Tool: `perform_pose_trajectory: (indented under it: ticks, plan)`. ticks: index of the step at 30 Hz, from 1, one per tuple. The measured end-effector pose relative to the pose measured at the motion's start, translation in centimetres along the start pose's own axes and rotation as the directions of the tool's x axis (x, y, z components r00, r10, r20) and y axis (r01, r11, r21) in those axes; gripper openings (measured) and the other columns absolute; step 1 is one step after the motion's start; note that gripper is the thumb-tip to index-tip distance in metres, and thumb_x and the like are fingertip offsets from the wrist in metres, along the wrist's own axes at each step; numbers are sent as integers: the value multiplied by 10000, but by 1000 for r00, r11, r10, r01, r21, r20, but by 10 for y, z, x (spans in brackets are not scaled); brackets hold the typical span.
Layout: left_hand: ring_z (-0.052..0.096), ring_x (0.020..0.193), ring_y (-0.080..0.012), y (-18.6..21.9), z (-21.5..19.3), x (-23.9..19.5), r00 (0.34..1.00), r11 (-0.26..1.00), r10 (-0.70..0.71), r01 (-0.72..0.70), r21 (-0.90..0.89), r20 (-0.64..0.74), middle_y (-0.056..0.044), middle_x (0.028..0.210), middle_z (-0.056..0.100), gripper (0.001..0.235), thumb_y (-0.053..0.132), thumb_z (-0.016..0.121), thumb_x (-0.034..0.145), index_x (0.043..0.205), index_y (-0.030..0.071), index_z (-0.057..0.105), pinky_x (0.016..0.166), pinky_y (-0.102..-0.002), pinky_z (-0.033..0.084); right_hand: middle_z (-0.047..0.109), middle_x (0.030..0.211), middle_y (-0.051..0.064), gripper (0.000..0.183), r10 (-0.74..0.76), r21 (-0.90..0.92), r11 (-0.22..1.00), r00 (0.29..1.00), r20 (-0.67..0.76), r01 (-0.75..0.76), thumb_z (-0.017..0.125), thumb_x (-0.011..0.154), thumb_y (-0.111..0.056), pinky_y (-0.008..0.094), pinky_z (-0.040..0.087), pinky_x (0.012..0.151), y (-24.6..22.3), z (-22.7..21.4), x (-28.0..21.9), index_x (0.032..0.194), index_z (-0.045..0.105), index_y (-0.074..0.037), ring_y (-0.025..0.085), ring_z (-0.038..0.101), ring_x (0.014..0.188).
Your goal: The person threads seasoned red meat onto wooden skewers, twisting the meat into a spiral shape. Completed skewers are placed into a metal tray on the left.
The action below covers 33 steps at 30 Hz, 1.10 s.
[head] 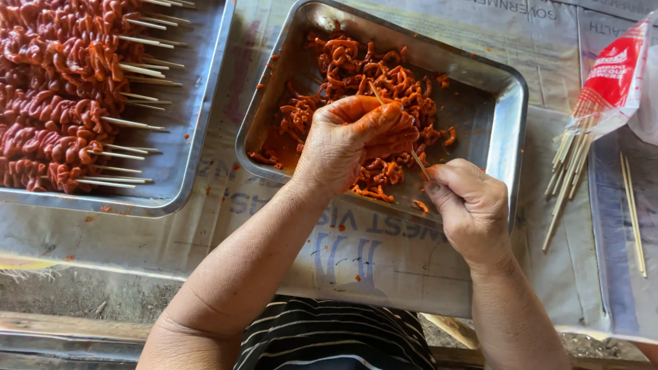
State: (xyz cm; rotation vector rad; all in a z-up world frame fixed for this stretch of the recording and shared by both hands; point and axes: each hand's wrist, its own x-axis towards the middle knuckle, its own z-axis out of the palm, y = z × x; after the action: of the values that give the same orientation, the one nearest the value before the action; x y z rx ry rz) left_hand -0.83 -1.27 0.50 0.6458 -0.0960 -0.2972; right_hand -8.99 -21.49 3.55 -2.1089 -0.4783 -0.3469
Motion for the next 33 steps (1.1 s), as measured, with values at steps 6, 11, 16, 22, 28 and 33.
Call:
perform_pose_trajectory:
  ticks: [6, 11, 16, 22, 28, 33]
  plan:
    - [741, 927, -193, 2, 5, -3, 999, 975, 47, -52, 217, 28, -101, 1027, 748, 280, 83, 782, 908, 1148, -30, 692, 793, -359, 654, 661, 869, 71, 131, -55, -121, 992, 996, -77, 45, 706, 924, 91, 259, 505, 690, -3, -2, -1, 1032, 702, 18, 155, 634, 765]
    - [734, 914, -160, 0, 3, -4, 995, 965, 38, -61, 256, 91, -84, 1032, 749, 302, 38, 800, 877, 1152, -30, 694, 827, -326, 651, 661, 878, 90, 155, -96, -144, 986, 992, -77, 84, 716, 922, 96, 278, 508, 702, -8, -4, -1, 1051, 698, 12, 178, 646, 778]
    - [705, 888, -150, -2, -4, -5, 995, 941, 44, -71, 332, 88, -105, 1024, 742, 257, 39, 809, 919, 1139, -63, 722, 809, -305, 613, 652, 855, 99, 167, -144, -194, 973, 987, -75, 127, 716, 905, 104, 290, 511, 687, -10, -3, 4, 1039, 692, 8, 202, 645, 748]
    - [746, 980, -232, 6, 2, -1, 998, 989, -45, 38, 142, 43, -138, 1077, 743, 314, 80, 760, 916, 1195, -43, 686, 893, -370, 641, 627, 826, 101, 162, -106, -236, 968, 993, -60, 89, 716, 878, 110, 315, 502, 655, -13, -5, 6, 994, 685, 1, 226, 638, 717]
    - [747, 1043, -317, 11, 3, -2, 994, 996, -91, 90, 24, 56, -194, 1126, 737, 309, 103, 699, 987, 1228, -86, 663, 927, -441, 641, 624, 821, 103, 177, -117, -235, 967, 992, -50, 102, 704, 859, 119, 323, 504, 643, -15, -7, 7, 985, 687, -4, 238, 649, 721]
    - [747, 1028, -302, 10, 1, 0, 982, 981, -191, 191, 23, -11, -196, 1108, 742, 301, 107, 689, 981, 1223, -70, 668, 907, -431, 642, 628, 800, 88, 203, -119, -221, 969, 992, -41, 107, 707, 860, 133, 307, 504, 594, -10, -6, 7, 1010, 688, -3, 221, 653, 689]
